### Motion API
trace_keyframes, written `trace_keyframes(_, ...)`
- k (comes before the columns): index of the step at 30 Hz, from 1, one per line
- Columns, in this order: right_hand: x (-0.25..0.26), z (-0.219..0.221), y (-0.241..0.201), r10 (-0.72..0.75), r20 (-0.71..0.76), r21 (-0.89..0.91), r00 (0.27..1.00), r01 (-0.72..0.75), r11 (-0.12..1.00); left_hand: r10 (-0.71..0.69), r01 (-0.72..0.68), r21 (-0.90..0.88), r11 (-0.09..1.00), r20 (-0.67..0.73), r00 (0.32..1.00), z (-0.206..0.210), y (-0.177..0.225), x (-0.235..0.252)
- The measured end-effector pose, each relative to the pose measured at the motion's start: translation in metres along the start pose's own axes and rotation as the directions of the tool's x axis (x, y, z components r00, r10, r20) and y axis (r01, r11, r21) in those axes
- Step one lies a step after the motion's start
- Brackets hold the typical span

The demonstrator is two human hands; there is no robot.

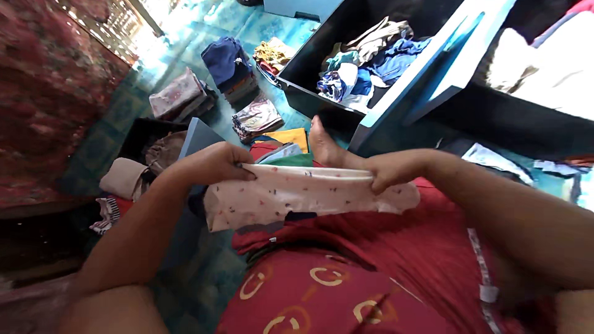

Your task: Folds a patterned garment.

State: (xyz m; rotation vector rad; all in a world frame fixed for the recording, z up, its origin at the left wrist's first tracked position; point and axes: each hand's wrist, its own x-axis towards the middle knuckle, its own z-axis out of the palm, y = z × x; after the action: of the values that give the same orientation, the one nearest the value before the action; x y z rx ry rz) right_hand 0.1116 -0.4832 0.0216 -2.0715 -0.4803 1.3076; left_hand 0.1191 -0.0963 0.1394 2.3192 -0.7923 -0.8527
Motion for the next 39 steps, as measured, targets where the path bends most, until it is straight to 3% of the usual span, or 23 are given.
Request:
trace_keyframes(3, 0.004, -0.014, 0.047, -0.067, -0.030, 0.329, 0.997, 0.073, 0.942, -0.099, 0.104, 0.083, 0.991, -0.058, 0.993, 0.004, -0.029, 0.022)
trace_keyframes(6, 0.007, -0.013, 0.069, 0.000, -0.099, 0.476, 0.995, 0.047, 0.878, -0.213, 0.264, 0.267, 0.927, -0.205, 0.955, 0.023, -0.044, 0.038)
trace_keyframes(9, 0.010, -0.014, 0.079, 0.032, -0.166, 0.543, 0.986, 0.064, 0.837, -0.089, 0.245, 0.327, 0.913, -0.427, 0.900, 0.059, -0.018, 0.040)
trace_keyframes(11, 0.012, -0.014, 0.088, 0.022, -0.190, 0.598, 0.981, 0.098, 0.796, 0.026, 0.155, 0.333, 0.930, -0.480, 0.877, 0.101, 0.008, 0.042)
trace_keyframes(14, 0.009, -0.014, 0.092, 0.006, -0.213, 0.630, 0.977, 0.132, 0.766, 0.129, 0.050, 0.372, 0.927, -0.440, 0.888, 0.155, 0.033, 0.065)
trace_keyframes(18, -0.003, -0.013, 0.085, -0.078, -0.243, 0.684, 0.967, 0.228, 0.693, 0.019, 0.108, 0.378, 0.920, -0.316, 0.948, 0.177, 0.049, 0.103)
trace_keyframes(21, -0.009, -0.011, 0.081, -0.133, -0.257, 0.680, 0.957, 0.277, 0.679, -0.066, 0.120, 0.301, 0.946, -0.184, 0.981, 0.164, 0.058, 0.122)
trace_keyframes(25, -0.003, -0.007, 0.082, -0.134, -0.256, 0.717, 0.957, 0.281, 0.638, 0.074, -0.021, 0.241, 0.970, -0.212, 0.974, 0.116, 0.060, 0.161)
trace_keyframes(29, -0.001, -0.012, 0.088, -0.212, -0.246, 0.762, 0.946, 0.324, 0.561, 0.031, -0.040, 0.147, 0.988, 0.058, 0.998, 0.101, 0.056, 0.214)
trace_keyframes(31, -0.002, -0.012, 0.096, -0.210, -0.262, 0.758, 0.942, 0.336, 0.559, 0.085, -0.101, 0.102, 0.990, 0.147, 0.986, 0.103, 0.058, 0.228)
trace_keyframes(33, -0.006, -0.007, 0.104, -0.146, -0.275, 0.798, 0.950, 0.310, 0.518, 0.135, -0.128, -0.074, 0.989, 0.105, 0.985, 0.101, 0.054, 0.232)
trace_keyframes(35, -0.006, -0.002, 0.107, -0.130, -0.313, 0.810, 0.941, 0.335, 0.482, 0.078, -0.054, -0.244, 0.968, 0.089, 0.993, 0.096, 0.051, 0.233)
trace_keyframes(37, -0.001, -0.001, 0.104, -0.140, -0.342, 0.790, 0.929, 0.365, 0.493, 0.032, -0.019, -0.187, 0.982, 0.065, 0.997, 0.096, 0.046, 0.234)
trace_keyframes(39, 0.007, -0.004, 0.097, -0.042, -0.364, 0.766, 0.930, 0.325, 0.554, 0.004, -0.005, -0.017, 1.000, -0.024, 1.000, 0.096, 0.043, 0.229)
